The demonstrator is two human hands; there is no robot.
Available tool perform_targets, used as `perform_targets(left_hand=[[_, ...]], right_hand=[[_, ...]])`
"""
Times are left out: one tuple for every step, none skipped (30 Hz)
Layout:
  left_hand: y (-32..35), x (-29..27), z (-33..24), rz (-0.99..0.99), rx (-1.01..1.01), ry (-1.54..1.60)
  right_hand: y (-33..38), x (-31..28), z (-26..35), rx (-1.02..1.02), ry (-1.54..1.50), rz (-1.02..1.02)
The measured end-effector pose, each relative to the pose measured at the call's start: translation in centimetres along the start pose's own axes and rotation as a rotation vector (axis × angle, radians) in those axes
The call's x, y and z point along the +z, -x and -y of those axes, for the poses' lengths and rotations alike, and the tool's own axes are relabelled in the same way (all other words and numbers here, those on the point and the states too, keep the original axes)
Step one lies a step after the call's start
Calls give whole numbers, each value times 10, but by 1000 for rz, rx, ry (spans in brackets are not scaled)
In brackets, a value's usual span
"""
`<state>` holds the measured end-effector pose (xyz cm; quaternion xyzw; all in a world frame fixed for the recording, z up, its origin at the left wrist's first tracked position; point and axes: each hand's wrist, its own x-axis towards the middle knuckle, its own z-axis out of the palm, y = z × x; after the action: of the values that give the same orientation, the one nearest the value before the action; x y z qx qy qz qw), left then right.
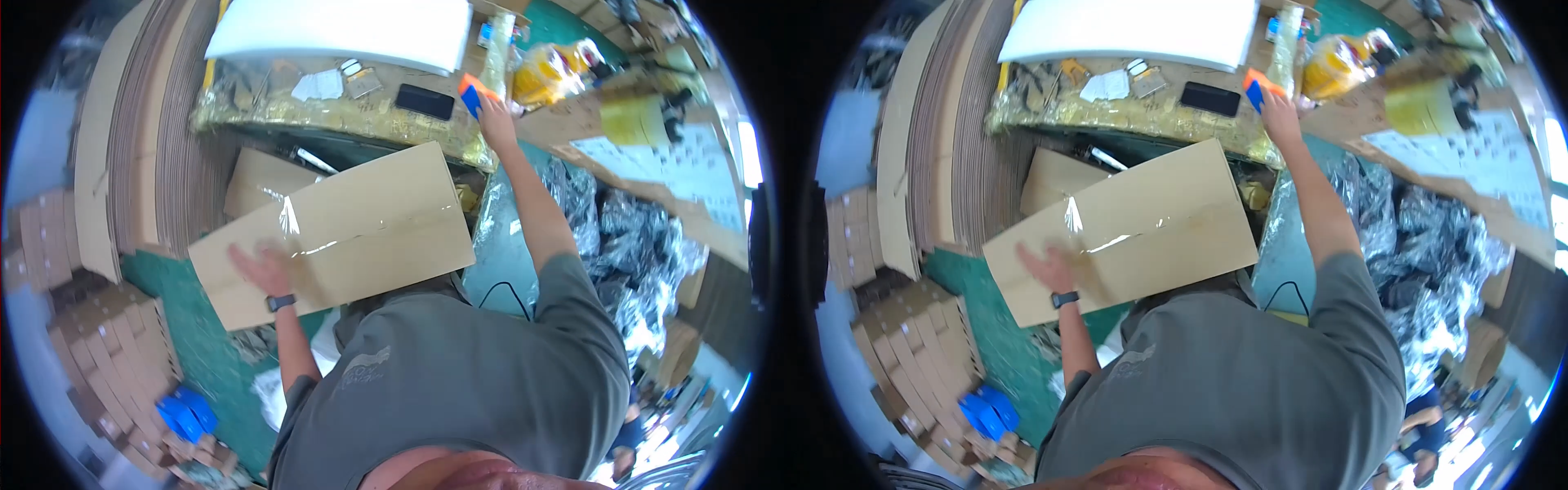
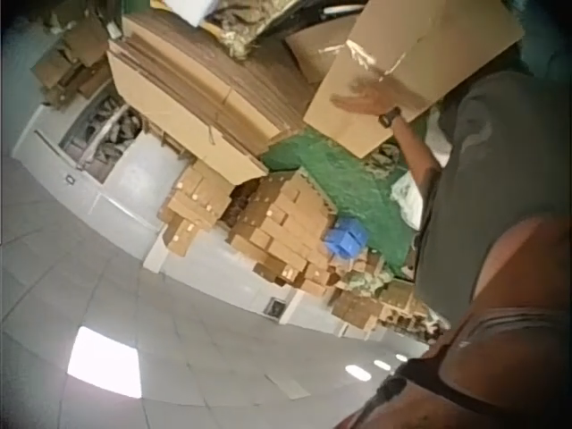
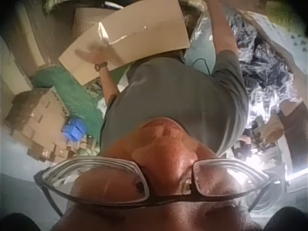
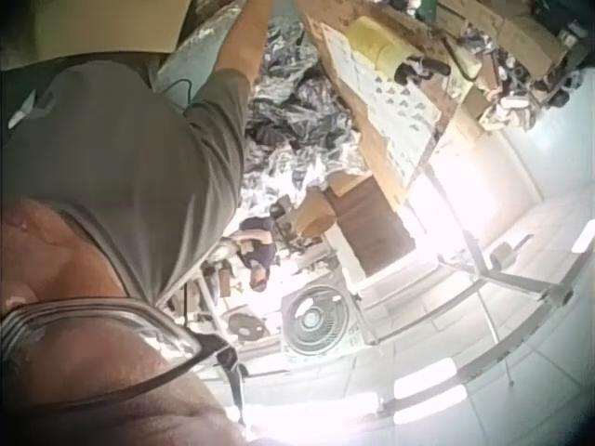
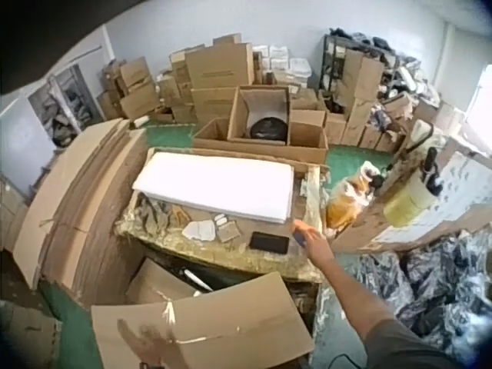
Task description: Packing bicycle seats into cardboard boxes, applying foam protection, and sealing with tape.
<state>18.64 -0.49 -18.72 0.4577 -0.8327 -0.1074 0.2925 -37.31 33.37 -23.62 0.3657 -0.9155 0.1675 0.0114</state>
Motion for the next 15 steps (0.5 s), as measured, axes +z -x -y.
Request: perform_targets(left_hand=[[-20,-13,39,-88,14,-219],[-45,-27,79,-197,23,-431],[-68,-44,123,-82,-172,-824],[-93,-45,123,87,-373,-876],[-100,-73,164,151,-514,-894],[-119,-86,190,485,-643,-262],[-115,-93,258,429,-485,67],[-123,-83,266,526,-586,104],[-118,-79,270,633,-684,124],[-125,-80,297,548,-725,419],[-137,-85,305,562,-661,469],[-151,-97,262,516,-577,572],[-160,-117,229,435,-515,671],[-171,-119,226,484,-482,680],[-184,-119,222,542,-500,718]], right_hand=[[-7,15,-24,15,97,67],[-6,35,-33,-33,174,-120],[3,46,-31,-66,263,-305],[33,46,-28,74,191,-250],[56,14,65,399,-26,80],[104,13,96,621,-189,78],[128,34,135,599,-219,-43],[158,6,176,825,-356,379],[182,-28,206,902,-389,347],[200,-64,234,965,-444,311],[218,-99,254,1014,-411,132],[243,-132,271,1064,-360,-38],[263,-166,287,1084,-400,-210],[282,-198,301,1069,-437,-378],[303,-218,310,1029,-491,-613]])
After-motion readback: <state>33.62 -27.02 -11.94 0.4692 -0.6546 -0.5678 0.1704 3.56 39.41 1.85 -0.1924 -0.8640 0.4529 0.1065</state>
